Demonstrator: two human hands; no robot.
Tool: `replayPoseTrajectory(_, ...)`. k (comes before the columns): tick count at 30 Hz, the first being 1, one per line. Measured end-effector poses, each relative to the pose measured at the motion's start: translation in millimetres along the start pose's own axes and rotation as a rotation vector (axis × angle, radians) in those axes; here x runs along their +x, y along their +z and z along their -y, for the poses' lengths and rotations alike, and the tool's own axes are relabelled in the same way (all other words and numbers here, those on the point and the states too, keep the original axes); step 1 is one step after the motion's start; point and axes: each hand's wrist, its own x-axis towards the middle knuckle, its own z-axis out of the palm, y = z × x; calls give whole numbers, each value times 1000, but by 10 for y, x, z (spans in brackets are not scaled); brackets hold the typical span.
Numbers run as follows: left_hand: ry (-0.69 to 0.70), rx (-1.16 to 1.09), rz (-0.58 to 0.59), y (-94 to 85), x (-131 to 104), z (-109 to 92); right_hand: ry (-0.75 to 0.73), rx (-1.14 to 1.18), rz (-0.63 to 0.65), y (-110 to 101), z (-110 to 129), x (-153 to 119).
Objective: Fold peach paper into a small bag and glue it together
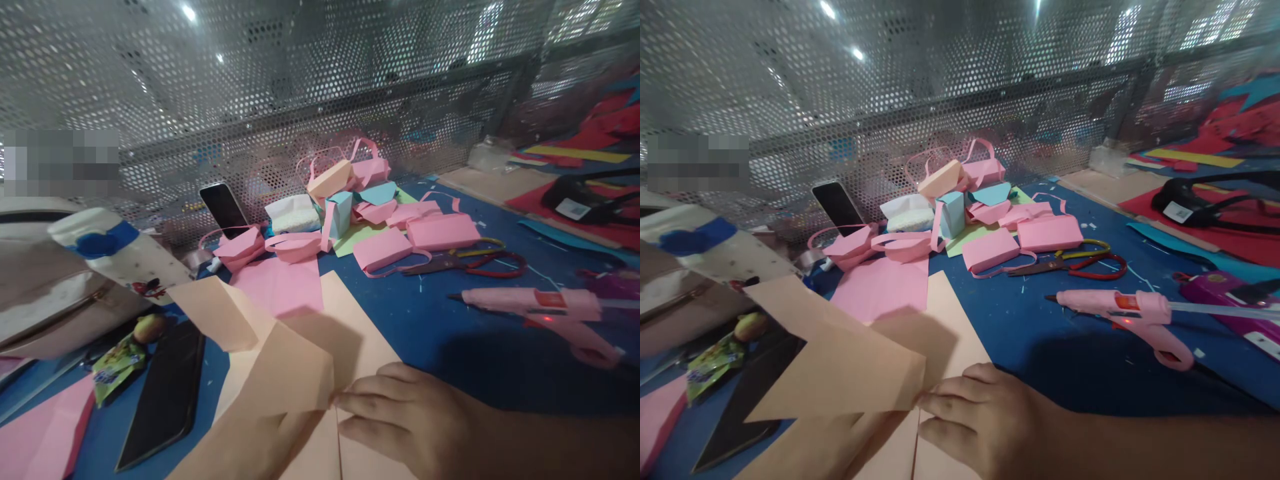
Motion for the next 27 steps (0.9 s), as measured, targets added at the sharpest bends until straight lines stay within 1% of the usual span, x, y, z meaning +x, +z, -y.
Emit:
replayPoseTrajectory(3,81,99,-7,-57,64,-75,-7,-33,8,14,-1,2)
replayPoseTrajectory(8,230,266,-28,-173,165,-144,-10,-48,13,-68,19,43)
replayPoseTrajectory(11,266,319,-39,-226,164,-170,-18,-51,67,-144,32,61)
replayPoseTrajectory(12,276,336,-45,-238,155,-179,-25,-56,68,-169,36,65)
replayPoseTrajectory(16,308,384,-62,-270,110,-212,-36,-68,81,-222,43,80)
replayPoseTrajectory(21,304,404,-81,-293,63,-206,-23,-69,126,-208,46,82)
replayPoseTrajectory(25,282,370,-113,-222,42,-202,-17,-64,154,-212,49,82)
replayPoseTrajectory(27,250,343,-137,-163,39,-215,-16,-63,144,-220,49,82)
